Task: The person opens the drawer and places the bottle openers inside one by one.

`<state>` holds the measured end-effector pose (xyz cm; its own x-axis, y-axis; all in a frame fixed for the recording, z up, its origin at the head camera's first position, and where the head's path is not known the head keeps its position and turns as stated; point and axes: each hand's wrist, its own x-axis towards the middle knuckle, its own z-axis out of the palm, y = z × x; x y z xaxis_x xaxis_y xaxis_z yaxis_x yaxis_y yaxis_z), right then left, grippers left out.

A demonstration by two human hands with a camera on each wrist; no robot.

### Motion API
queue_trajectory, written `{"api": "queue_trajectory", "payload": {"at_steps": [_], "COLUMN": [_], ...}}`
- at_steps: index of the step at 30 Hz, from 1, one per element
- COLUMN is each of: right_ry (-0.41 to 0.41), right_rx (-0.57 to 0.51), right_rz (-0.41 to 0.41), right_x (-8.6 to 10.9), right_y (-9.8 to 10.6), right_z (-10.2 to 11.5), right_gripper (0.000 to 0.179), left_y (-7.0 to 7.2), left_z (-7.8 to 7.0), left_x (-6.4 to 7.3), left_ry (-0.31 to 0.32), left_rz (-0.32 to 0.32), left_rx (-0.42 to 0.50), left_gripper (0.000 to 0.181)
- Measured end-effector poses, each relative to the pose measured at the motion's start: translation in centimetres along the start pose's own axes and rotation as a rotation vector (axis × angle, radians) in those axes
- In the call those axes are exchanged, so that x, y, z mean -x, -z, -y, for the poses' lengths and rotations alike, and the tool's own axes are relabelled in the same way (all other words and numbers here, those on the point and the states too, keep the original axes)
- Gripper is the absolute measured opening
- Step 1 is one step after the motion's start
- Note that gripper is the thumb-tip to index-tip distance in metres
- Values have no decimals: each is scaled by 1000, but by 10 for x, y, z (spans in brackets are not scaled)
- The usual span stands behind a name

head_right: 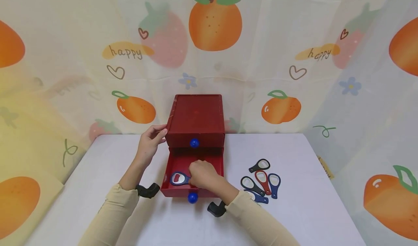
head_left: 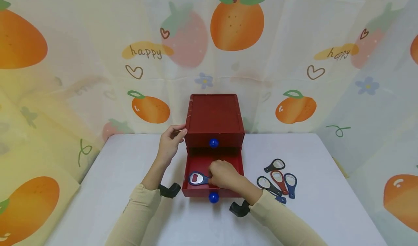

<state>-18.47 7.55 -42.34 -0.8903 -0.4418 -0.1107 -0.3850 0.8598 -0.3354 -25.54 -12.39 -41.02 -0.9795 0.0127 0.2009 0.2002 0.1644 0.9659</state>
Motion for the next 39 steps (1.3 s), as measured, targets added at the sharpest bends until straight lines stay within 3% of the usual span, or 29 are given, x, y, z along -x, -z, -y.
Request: {"api": "queue_trajectory", "payload": {"at_steps": [5,12,20,28,32,39], "right_ry": [-20,0,-78,-136,-204,-331], "right_rx": [-42,-122,-216,-281,-290,-275], "right_rz": [-12,-85,-201,-252,-262,-259], "right_x": [4,14,31,58,68,89], "right_y": [4,19,45,63,63,52], "right_z": [-3,-13,-27,-68,-93,-135], "right_gripper": [17,20,15,17,21,25], "left_y": [0,-1,0,-1,0,-1], "left_z": [-6,-32,-33,-31,-21,-30], "left_x": [3,16,17,17,12,16], "left_ry": [12,9,11,12,7,13], "left_rz": [12,15,20,22,15,12], "left_rx": [-7,-12,1,8,7,4], "left_gripper": [35,36,35,35,36,35]}}
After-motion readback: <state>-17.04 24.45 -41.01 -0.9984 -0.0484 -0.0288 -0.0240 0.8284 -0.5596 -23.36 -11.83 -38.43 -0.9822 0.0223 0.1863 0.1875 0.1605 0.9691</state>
